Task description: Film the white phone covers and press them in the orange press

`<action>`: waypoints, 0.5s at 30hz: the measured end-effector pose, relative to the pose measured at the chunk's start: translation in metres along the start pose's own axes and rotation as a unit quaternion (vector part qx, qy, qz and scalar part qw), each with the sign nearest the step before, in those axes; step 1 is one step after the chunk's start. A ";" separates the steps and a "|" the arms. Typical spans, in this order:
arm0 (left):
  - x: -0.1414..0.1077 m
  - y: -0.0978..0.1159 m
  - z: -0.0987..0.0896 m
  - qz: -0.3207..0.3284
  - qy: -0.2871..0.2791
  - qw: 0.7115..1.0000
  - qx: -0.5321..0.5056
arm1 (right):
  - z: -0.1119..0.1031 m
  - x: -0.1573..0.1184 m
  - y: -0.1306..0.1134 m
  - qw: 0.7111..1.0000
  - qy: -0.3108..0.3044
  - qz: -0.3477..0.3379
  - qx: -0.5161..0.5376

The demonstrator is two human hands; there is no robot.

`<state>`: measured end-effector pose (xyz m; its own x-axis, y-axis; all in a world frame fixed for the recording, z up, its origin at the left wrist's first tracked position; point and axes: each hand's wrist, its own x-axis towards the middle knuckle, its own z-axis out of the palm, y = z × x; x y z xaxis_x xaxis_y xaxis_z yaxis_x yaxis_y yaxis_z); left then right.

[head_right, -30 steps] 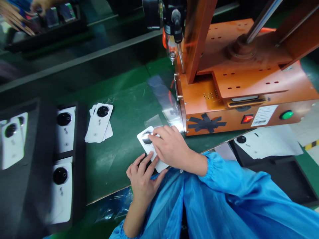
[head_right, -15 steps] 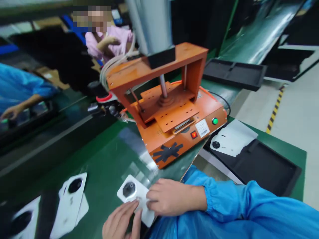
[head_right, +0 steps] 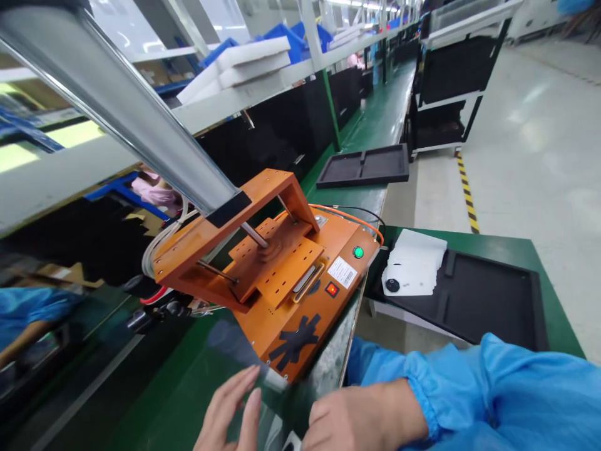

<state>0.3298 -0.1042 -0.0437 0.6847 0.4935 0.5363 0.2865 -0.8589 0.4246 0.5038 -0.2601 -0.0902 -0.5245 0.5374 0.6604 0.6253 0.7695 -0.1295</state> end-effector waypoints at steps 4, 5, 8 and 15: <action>0.053 0.011 0.018 0.010 -0.046 0.998 -0.051 | -0.090 -0.004 -0.001 0.991 0.070 0.077 -0.080; 0.062 0.014 0.024 0.021 -0.043 0.998 -0.042 | -0.111 -0.008 -0.002 0.986 0.082 0.095 -0.105; 0.080 0.023 0.045 0.109 -0.006 0.993 0.042 | -0.154 -0.028 -0.005 0.965 0.112 0.157 -0.179; 0.103 0.037 0.080 0.237 0.088 0.930 0.265 | -0.167 -0.069 -0.006 0.899 0.136 0.274 -0.312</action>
<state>0.4644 -0.0960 -0.0318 0.7114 0.0171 0.7026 0.3031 -0.9094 -0.2847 0.6324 -0.3596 -0.0109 0.0690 0.6077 0.7911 0.9941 0.0250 -0.1059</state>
